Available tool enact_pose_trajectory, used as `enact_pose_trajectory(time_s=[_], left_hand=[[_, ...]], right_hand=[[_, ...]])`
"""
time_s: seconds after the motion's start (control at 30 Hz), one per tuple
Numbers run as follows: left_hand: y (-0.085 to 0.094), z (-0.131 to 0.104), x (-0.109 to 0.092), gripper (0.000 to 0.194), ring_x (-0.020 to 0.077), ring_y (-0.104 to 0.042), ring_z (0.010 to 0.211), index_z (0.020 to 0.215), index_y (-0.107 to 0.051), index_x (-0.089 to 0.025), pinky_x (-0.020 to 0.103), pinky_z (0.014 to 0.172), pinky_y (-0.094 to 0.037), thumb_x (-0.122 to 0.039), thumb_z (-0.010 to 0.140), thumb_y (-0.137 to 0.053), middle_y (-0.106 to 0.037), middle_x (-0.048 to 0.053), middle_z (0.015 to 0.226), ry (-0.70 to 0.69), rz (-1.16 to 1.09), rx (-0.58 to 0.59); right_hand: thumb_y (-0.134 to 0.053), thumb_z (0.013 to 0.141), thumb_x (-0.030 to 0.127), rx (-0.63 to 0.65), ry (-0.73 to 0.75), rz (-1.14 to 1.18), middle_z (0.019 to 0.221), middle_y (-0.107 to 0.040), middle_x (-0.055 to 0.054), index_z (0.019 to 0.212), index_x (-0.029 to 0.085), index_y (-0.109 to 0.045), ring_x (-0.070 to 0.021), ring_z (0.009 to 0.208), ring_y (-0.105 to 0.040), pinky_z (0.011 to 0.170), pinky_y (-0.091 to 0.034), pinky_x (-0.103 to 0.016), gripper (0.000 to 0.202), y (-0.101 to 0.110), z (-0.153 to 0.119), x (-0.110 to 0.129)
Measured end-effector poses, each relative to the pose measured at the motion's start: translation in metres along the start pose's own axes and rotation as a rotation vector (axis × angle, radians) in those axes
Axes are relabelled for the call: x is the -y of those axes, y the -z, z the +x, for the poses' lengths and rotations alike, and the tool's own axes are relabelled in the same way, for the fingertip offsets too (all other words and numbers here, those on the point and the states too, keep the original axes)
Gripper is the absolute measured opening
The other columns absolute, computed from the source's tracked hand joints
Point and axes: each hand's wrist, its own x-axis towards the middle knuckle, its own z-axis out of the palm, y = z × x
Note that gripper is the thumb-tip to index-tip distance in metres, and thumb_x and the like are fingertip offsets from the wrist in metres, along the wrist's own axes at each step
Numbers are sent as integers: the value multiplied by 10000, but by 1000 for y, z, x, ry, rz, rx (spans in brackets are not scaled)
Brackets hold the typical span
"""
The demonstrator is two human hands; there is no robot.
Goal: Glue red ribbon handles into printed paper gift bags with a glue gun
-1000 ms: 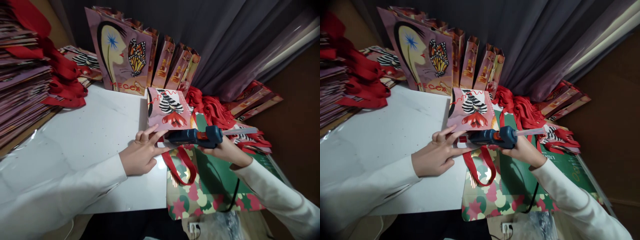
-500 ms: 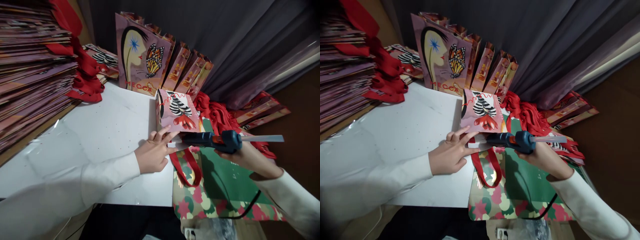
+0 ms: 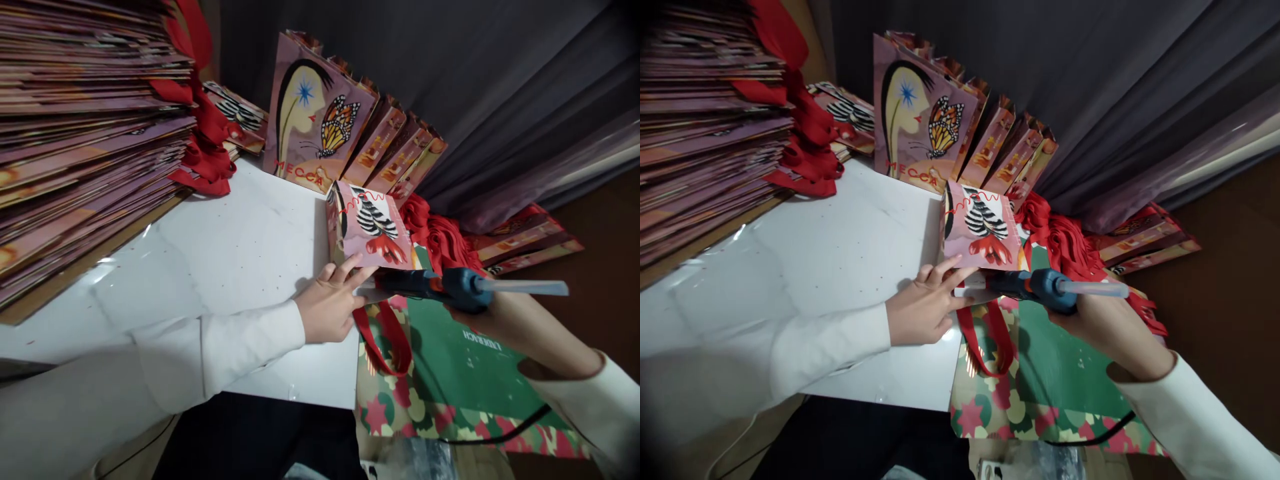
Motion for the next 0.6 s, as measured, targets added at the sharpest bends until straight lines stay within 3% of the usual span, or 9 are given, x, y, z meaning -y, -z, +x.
enact_pose_trajectory(time_s=[0.13, 0.27, 0.43, 0.6], left_hand=[[-1, 0, -2, 552, 368, -166, 1421, 1343, -546, -352, 476, 981, -294, -267, 798, -563, -254, 47, 1567, 7, -23, -14], [-2, -1, -4, 566, 394, -177, 1413, 1357, -537, -336, 472, 965, -316, -276, 795, -566, -268, 56, 1562, 23, -33, -28], [-4, -2, -6, 606, 380, -163, 1424, 1394, -489, -348, 470, 970, -323, -267, 797, -555, -274, 56, 1560, 46, -49, -47], [-5, -2, -8, 561, 371, -164, 1422, 1383, -506, -314, 467, 992, -321, -283, 823, -523, -265, 36, 1568, 40, -52, -44]], right_hand=[[-551, 757, 328, 92, 7, -168, 570, -583, -10, 723, 218, -561, -177, 486, -549, 515, -346, -278, 115, 12, 2, 16], [-562, 775, 308, 132, -45, -304, 682, -663, -48, 777, 223, -617, -235, 634, -644, 543, -342, -295, 101, 22, 4, 36], [-531, 820, 290, 280, -151, -405, 713, -676, -65, 776, 217, -621, -261, 679, -674, 536, -302, -304, 124, 37, 8, 63], [-524, 838, 254, 347, -144, -450, 691, -670, -61, 785, 223, -612, -269, 678, -686, 516, -238, -299, 107, 46, 12, 84]])
